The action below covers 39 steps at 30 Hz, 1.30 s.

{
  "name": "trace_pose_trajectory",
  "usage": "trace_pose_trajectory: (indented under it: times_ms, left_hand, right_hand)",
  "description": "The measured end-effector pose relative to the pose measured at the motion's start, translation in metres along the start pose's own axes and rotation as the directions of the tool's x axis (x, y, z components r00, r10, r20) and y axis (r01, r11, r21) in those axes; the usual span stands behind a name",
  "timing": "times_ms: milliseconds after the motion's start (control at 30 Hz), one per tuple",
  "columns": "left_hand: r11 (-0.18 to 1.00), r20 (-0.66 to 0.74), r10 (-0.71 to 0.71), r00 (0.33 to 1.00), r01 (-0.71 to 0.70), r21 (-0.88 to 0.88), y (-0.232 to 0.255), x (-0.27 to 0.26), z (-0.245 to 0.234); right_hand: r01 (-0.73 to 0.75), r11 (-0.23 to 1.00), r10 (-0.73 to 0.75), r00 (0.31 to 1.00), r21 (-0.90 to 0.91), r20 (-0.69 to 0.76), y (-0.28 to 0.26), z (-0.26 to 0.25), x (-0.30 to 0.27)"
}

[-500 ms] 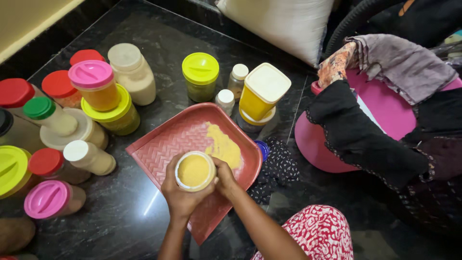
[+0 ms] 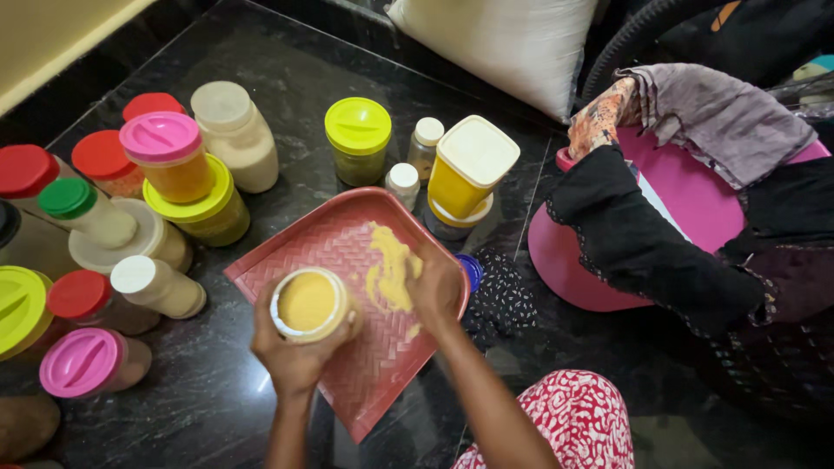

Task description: The person scoops yellow powder from a red tray into a plastic jar, then wipes the tray and jar with a cloth. The person secures the lid on the jar and places it among other containers on the floor.

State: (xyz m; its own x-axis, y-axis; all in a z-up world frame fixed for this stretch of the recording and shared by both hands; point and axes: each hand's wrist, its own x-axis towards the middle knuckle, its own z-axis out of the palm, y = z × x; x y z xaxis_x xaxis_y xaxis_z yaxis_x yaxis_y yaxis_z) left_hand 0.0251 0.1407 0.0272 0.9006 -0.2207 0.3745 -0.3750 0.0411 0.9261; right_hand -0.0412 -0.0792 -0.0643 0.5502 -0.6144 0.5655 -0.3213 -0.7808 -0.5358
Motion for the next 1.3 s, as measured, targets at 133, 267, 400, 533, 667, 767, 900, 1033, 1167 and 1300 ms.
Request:
trace_pose_trajectory:
  times_ms: [133, 267, 400, 533, 667, 767, 900, 1033, 1167, 1300]
  left_hand:
    - [0.999, -0.032, 0.001, 0.999, 0.001, 0.050, -0.001, 0.003, -0.023]
    - [0.995, -0.089, 0.031, 0.996, -0.022, 0.102, 0.001, 0.004, -0.042]
    - [0.984, -0.109, 0.103, 0.989, -0.085, 0.156, 0.008, 0.008, -0.056]
    - [0.974, -0.124, 0.173, 0.977, -0.151, 0.166, 0.022, 0.008, -0.072]
    - [0.983, -0.129, 0.147, 0.981, -0.130, 0.132, 0.049, 0.007, -0.091]
    - [0.985, -0.123, 0.145, 0.982, -0.132, 0.113, 0.072, 0.008, -0.103]
    - [0.987, -0.116, 0.137, 0.984, -0.125, 0.104, 0.091, 0.011, -0.107]
    - [0.986, -0.111, 0.117, 0.987, -0.102, 0.130, 0.099, 0.007, -0.118]
    - [0.938, -0.003, 0.195, 0.981, -0.185, 0.292, 0.091, 0.015, -0.152]
    - [0.830, 0.059, 0.222, 0.973, -0.220, 0.513, 0.062, 0.033, -0.189]
  right_hand:
    - [-0.093, 0.947, 0.128, 0.987, -0.308, 0.095, 0.038, -0.014, 0.029]
    - [-0.129, 0.956, 0.224, 0.899, -0.262, 0.376, 0.060, -0.005, 0.028]
    - [-0.214, 0.971, 0.240, 0.879, -0.110, 0.412, 0.076, 0.009, 0.021]
    - [-0.222, 0.972, 0.235, 0.915, -0.075, 0.329, 0.089, 0.017, 0.014]
    - [-0.186, 0.981, 0.194, 0.934, -0.054, 0.300, 0.085, 0.020, 0.007]
    - [-0.392, 0.898, 0.313, 0.889, 0.202, 0.335, 0.069, 0.023, 0.001]
    - [-0.426, 0.893, 0.360, 0.869, 0.144, 0.339, 0.059, 0.024, -0.003]
    - [-0.374, 0.911, 0.319, 0.906, 0.175, 0.277, 0.062, 0.032, -0.014]
    - [-0.335, 0.941, 0.332, 0.897, -0.043, 0.291, 0.067, 0.046, -0.030]
    - [-0.243, 0.967, 0.226, 0.956, 0.070, 0.188, 0.072, 0.055, -0.036]
